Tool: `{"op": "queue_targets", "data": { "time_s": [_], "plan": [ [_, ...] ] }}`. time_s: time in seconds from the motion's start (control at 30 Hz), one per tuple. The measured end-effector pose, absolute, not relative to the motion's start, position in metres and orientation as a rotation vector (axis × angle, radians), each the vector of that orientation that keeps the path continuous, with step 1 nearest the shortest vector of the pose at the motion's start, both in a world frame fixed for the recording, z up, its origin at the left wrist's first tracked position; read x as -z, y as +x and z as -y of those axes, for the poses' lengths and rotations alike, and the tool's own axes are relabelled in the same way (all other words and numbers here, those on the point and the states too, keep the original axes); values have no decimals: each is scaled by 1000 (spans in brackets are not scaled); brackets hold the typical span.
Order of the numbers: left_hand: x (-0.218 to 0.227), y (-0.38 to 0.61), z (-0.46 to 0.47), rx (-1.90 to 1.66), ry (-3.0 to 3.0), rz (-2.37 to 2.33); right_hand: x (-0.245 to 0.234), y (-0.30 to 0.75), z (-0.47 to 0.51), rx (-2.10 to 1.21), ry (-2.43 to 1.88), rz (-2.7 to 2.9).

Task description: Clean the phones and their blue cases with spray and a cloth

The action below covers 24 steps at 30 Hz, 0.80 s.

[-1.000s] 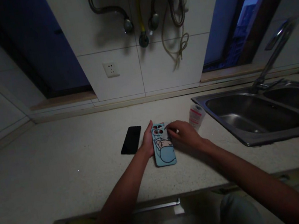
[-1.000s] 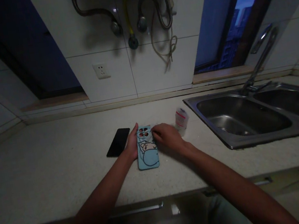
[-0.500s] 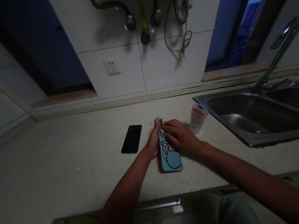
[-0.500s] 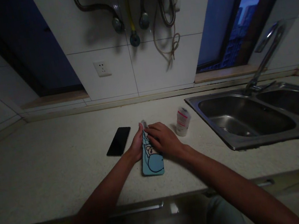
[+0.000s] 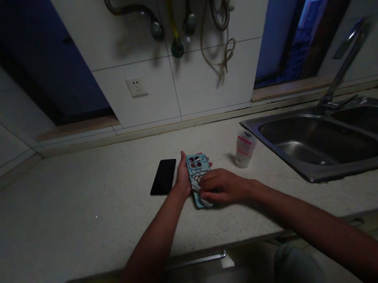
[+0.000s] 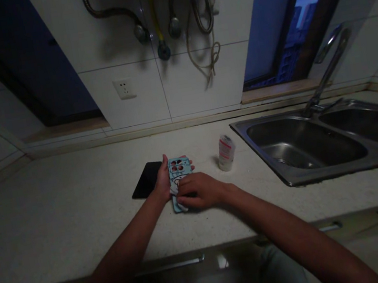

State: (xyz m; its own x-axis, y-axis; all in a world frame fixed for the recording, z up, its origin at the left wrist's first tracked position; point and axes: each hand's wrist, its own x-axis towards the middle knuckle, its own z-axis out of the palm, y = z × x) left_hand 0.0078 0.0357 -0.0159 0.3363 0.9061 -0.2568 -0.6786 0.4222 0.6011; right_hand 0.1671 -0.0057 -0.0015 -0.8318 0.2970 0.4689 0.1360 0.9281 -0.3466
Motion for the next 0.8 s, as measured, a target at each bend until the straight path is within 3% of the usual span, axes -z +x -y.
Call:
{"op": "queue_targets", "data": {
  "time_s": [0.13, 0.3, 0.47, 0.8],
  "plan": [
    [14, 3, -36, -1096, 438, -624, 7, 167, 6, -491, -332, 2632],
    [14, 0, -37, -1104, 419, -593, 11, 171, -4, -239, -709, 2641],
    [12, 1, -37, -1021, 393, -519, 14, 179, -18, -69, -1074, 2301],
    [11, 3, -33, -896, 370, -431, 26, 176, -25, -113, -989, 2088]
  ]
}}
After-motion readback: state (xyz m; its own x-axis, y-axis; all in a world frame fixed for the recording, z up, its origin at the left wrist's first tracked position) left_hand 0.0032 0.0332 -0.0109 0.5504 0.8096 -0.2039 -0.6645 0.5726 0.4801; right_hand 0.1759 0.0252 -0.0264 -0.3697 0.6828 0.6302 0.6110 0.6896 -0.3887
